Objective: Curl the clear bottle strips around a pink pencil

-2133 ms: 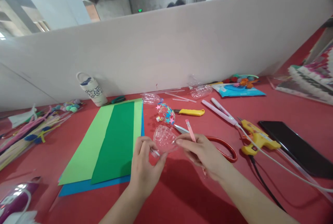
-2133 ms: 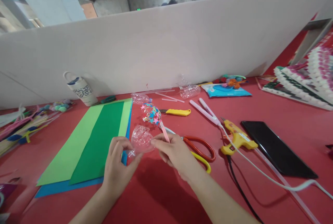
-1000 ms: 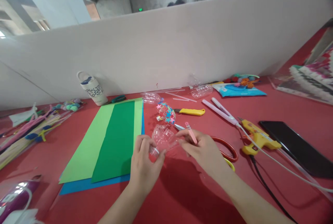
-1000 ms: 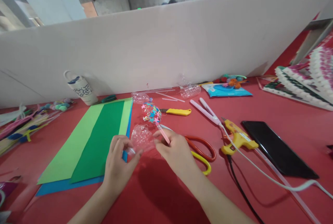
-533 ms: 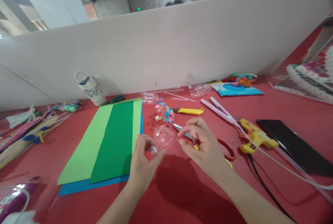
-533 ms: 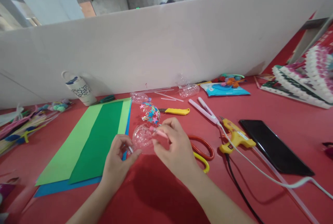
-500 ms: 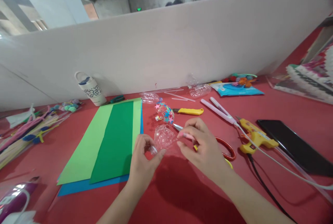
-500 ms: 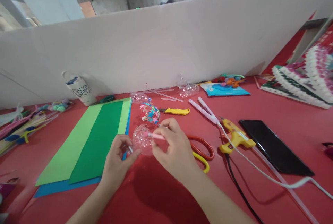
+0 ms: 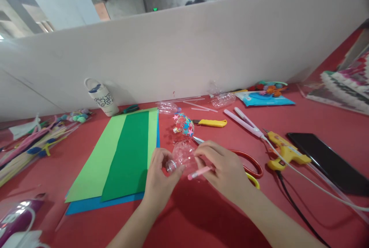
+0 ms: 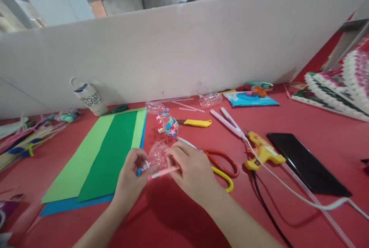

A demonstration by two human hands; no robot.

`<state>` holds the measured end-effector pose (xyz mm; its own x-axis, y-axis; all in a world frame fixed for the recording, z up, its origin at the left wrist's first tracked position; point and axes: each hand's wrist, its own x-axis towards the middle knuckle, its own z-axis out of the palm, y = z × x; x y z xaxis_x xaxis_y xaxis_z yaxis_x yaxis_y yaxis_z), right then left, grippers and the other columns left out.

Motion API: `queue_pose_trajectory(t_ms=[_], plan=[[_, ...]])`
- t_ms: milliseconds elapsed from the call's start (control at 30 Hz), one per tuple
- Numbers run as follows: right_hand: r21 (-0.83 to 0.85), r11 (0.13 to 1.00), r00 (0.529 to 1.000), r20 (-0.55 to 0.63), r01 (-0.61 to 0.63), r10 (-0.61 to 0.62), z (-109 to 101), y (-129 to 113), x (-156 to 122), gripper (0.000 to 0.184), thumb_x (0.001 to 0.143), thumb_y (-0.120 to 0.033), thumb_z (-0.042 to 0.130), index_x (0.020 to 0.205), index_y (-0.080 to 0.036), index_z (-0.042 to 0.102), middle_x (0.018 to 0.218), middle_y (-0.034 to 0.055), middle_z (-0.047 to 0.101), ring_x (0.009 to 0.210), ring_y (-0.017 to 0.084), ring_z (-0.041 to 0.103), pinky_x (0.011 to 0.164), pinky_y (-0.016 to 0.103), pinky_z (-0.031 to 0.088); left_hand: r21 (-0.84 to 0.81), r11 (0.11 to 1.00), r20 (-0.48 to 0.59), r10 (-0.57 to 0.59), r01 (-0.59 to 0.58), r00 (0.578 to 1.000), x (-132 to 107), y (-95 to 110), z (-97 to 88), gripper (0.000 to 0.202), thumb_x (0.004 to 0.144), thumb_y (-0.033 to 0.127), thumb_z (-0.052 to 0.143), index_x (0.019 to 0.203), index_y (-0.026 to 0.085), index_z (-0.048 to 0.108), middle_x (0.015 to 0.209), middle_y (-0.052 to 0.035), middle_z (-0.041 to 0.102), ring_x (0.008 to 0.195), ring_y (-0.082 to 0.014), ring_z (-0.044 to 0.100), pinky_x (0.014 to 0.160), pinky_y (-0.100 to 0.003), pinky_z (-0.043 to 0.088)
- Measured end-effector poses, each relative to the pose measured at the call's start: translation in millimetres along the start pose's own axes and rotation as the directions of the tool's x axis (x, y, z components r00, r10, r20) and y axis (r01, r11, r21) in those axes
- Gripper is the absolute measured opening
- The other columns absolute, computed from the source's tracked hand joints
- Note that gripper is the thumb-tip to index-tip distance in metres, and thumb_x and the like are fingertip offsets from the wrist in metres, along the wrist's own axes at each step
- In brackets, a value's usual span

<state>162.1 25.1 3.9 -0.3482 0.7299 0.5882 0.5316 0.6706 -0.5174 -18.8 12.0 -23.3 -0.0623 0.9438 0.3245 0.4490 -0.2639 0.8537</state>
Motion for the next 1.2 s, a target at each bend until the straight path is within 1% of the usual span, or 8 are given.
queue_pose_trajectory(t_ms=[100, 200, 367, 567, 667, 800, 1033, 1200], plan=[[0.003, 1.000, 1.000, 0.013, 0.016, -0.016, 0.5, 1.9, -1.9, 0.016, 0.079, -0.005, 0.047, 0.082, -0.020, 0.052, 0.071, -0.0016, 0.053, 0.059, 0.011, 0.044, 0.056, 0.022, 0.034, 0.029, 0.999, 0.005, 0.018, -0.018, 1.000, -0.8, -0.2, -0.2, 0.019, 0.073, 0.016, 0.062, 0.078, 0.022, 0.044, 0.079, 0.0024, 0.042, 0.068, -0.0127, 0.042, 0.060, -0.024, 0.038], [-0.047, 0.999, 1.000, 0.025, -0.007, 0.009, -1.0, 2.3, -2.0, 0.021, 0.076, -0.004, 0.047, 0.089, -0.020, 0.054, 0.077, 0.0001, 0.056, 0.063, 0.013, 0.048, 0.057, 0.023, 0.035, 0.030, 0.999, 0.003, 0.031, -0.031, 1.000, -0.9, -0.4, -0.3, 0.018, 0.073, 0.015, 0.060, 0.077, 0.022, 0.044, 0.078, 0.0024, 0.042, 0.067, -0.0127, 0.041, 0.060, -0.024, 0.037], [-0.115, 0.992, 0.998, -0.027, -0.054, 0.052, -4.0, 1.5, 0.2, 0.023, 0.077, -0.006, 0.046, 0.092, -0.020, 0.056, 0.082, 0.0028, 0.059, 0.067, 0.015, 0.054, 0.060, 0.024, 0.038, -0.007, 0.999, 0.002, 0.043, -0.043, 0.999, -0.2, 1.2, -1.1, 0.018, 0.072, 0.014, 0.060, 0.078, 0.021, 0.044, 0.080, 0.0018, 0.044, 0.068, -0.0128, 0.043, 0.061, -0.025, 0.037], [0.052, 0.981, 0.983, -0.008, -0.185, 0.186, -3.6, 3.8, 4.2, 0.021, 0.077, -0.006, 0.046, 0.086, -0.021, 0.058, 0.086, 0.0020, 0.059, 0.072, 0.014, 0.056, 0.066, 0.025, 0.041, -0.116, 0.993, -0.003, 0.029, -0.029, 1.000, -0.7, 1.7, -1.6, 0.019, 0.072, 0.015, 0.062, 0.078, 0.022, 0.045, 0.081, 0.0019, 0.043, 0.073, -0.0133, 0.045, 0.065, -0.025, 0.039], [0.166, 0.943, 0.957, 0.026, -0.289, 0.289, -4.4, 4.4, 8.1, 0.017, 0.075, -0.009, 0.046, 0.079, -0.020, 0.058, 0.078, 0.0002, 0.057, 0.065, 0.013, 0.052, 0.062, 0.024, 0.040, -0.137, 0.990, -0.005, 0.038, -0.039, 0.999, -0.5, 2.0, -1.2, 0.020, 0.072, 0.013, 0.062, 0.079, 0.022, 0.046, 0.081, 0.0020, 0.043, 0.072, -0.0131, 0.045, 0.065, -0.025, 0.039], [0.274, 0.899, 0.936, 0.018, -0.343, 0.351, -6.0, 4.9, 10.5, 0.015, 0.071, -0.012, 0.043, 0.071, -0.019, 0.056, 0.071, -0.0004, 0.056, 0.060, 0.013, 0.047, 0.058, 0.024, 0.037, -0.150, 0.988, -0.014, 0.034, -0.036, 0.999, 0.0, 3.3, -1.1, 0.020, 0.072, 0.014, 0.062, 0.079, 0.022, 0.046, 0.082, 0.0017, 0.043, 0.073, -0.0129, 0.045, 0.065, -0.025, 0.039], [0.284, 0.858, 0.888, -0.043, -0.428, 0.457, -5.6, 7.8, 7.7, 0.014, 0.070, -0.018, 0.047, 0.079, -0.020, 0.058, 0.078, 0.0009, 0.057, 0.061, 0.014, 0.046, 0.055, 0.024, 0.033, -0.132, 0.991, -0.016, 0.030, -0.032, 0.999, 0.8, 1.4, -1.4, 0.019, 0.073, 0.014, 0.062, 0.078, 0.022, 0.045, 0.081, 0.0016, 0.042, 0.071, -0.0131, 0.043, 0.063, -0.025, 0.039], [0.322, 0.738, 0.791, 0.059, -0.592, 0.609, -6.0, 7.8, 11.5, 0.013, 0.072, -0.031, 0.052, 0.071, -0.019, 0.058, 0.070, -0.0002, 0.054, 0.061, 0.014, 0.046, 0.057, 0.026, 0.034, -0.102, 0.995, -0.025, 0.002, -0.005, 1.000, 1.7, -0.6, -1.1, 0.019, 0.073, 0.014, 0.061, 0.077, 0.022, 0.044, 0.080, 0.0018, 0.042, 0.070, -0.0132, 0.044, 0.063, -0.025, 0.039]])
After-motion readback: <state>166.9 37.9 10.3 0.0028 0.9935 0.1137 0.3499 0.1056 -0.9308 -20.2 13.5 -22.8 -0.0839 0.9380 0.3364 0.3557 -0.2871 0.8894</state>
